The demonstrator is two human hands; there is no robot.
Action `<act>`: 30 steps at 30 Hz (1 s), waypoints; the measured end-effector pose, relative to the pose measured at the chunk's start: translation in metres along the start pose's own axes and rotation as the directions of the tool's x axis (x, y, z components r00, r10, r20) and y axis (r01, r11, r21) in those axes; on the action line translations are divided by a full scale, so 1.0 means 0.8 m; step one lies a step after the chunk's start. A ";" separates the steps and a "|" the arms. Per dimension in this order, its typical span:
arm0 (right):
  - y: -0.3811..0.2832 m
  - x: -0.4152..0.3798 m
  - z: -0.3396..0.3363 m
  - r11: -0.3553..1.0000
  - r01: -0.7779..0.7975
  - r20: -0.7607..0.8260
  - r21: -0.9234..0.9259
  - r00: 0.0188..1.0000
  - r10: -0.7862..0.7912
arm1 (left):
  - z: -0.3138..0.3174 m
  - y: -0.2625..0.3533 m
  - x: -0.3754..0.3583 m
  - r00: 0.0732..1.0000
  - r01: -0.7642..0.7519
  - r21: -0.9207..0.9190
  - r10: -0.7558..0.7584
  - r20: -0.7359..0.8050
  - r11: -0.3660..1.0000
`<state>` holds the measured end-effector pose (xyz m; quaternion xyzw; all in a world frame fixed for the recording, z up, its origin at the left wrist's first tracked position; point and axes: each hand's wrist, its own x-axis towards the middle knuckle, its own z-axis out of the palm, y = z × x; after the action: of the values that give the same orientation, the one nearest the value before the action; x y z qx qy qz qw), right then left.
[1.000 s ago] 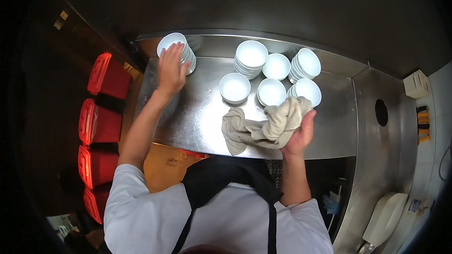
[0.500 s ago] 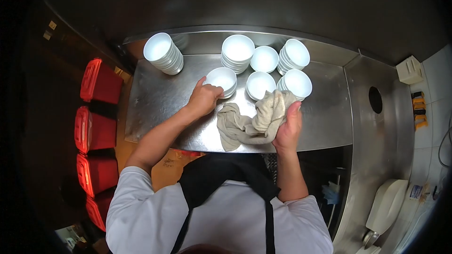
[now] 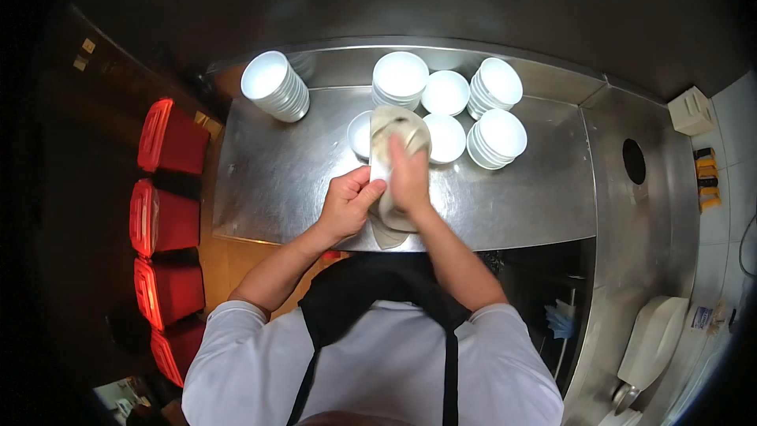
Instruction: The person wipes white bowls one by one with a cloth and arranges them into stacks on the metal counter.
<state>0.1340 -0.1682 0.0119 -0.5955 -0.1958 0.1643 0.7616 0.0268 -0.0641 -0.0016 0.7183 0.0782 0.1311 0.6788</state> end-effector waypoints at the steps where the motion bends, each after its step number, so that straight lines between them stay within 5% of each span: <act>1: -0.012 0.008 0.001 0.950 -0.230 0.025 0.211 0.973 0.230 | 0.009 0.015 -0.005 0.999 0.010 -0.141 -0.015 -0.034 0.990; 2: -0.026 0.011 0.012 0.941 -0.221 0.054 0.255 0.975 0.215 | 0.015 0.024 -0.007 0.998 0.007 -0.278 -0.026 -0.065 0.961; 5: 0.058 -0.021 0.029 0.905 0.147 -0.038 -0.399 0.984 -0.176 | 0.013 -0.005 0.001 0.944 -0.132 -0.381 -0.001 -0.329 0.915; 6: 0.084 -0.035 0.042 0.899 0.326 0.032 -0.293 0.943 -0.331 | 0.011 -0.004 0.007 0.904 -0.158 -0.312 0.010 -0.428 0.937; 9: 0.018 -0.042 0.061 0.704 0.585 0.280 -0.402 0.811 -0.514 | -0.030 -0.026 -0.005 0.970 -0.037 0.150 0.072 -0.234 0.988; 10: 0.015 -0.026 0.055 0.754 0.550 0.349 -0.359 0.829 -0.438 | -0.041 -0.006 -0.014 0.991 0.079 0.230 -0.051 -0.125 0.970; 11: 0.004 -0.018 0.046 0.883 0.305 0.340 -0.357 0.923 -0.181 | -0.048 0.006 -0.018 0.993 0.116 0.223 -0.105 -0.060 0.968; 13: -0.008 0.021 0.022 0.953 -0.215 0.291 -0.211 0.917 0.271 | -0.061 0.024 -0.021 0.976 0.186 0.218 -0.205 0.073 0.958; 16: -0.009 0.033 0.016 0.922 -0.320 0.184 0.218 0.941 0.283 | -0.080 0.015 -0.010 0.992 0.110 -0.443 -0.074 0.099 0.890; 17: -0.011 0.032 0.020 0.932 -0.300 0.142 0.205 0.951 0.275 | -0.085 0.005 -0.003 0.995 0.095 -0.634 -0.068 0.066 0.767; 19: -0.019 0.025 0.033 0.946 -0.269 0.052 0.180 0.963 0.264 | -0.079 -0.003 0.010 0.992 -0.010 -0.540 -0.059 -0.109 0.841; 21: -0.010 0.020 0.037 0.967 -0.217 0.140 0.131 0.970 0.199 | -0.057 -0.005 0.016 0.933 -0.180 -0.407 0.024 -0.360 0.896; 22: -0.006 0.010 0.043 0.973 -0.197 0.182 0.124 0.968 0.172 | -0.057 -0.002 0.011 0.946 -0.179 -0.162 0.125 -0.298 0.970; 23: 0.000 -0.003 0.047 0.977 -0.179 0.224 0.118 0.963 0.149 | -0.056 0.002 0.010 0.958 -0.144 -0.372 0.036 -0.284 0.917; 25: 0.011 -0.027 0.046 0.969 0.219 0.565 -0.111 0.817 -0.120 | -0.051 0.020 0.011 0.972 -0.068 -0.730 -0.120 -0.202 0.680; 26: 0.026 -0.023 0.038 0.806 0.513 0.701 -0.295 0.689 -0.182 | -0.057 0.024 0.016 0.975 0.036 -0.795 -0.196 -0.105 0.605; 29: 0.046 -0.027 0.039 0.698 0.592 0.688 -0.402 0.699 -0.196 | -0.062 0.025 0.018 0.967 0.071 -0.699 -0.222 -0.128 0.712; 30: 0.026 -0.034 0.055 0.836 0.421 0.556 -0.352 0.812 -0.175 | -0.065 0.011 0.018 0.977 -0.033 -0.587 -0.097 -0.188 0.809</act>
<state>0.0881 -0.1393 -0.0012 -0.6546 -0.5138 0.1373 0.5372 0.0246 -0.0109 0.0107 0.4541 0.1170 0.2121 0.8574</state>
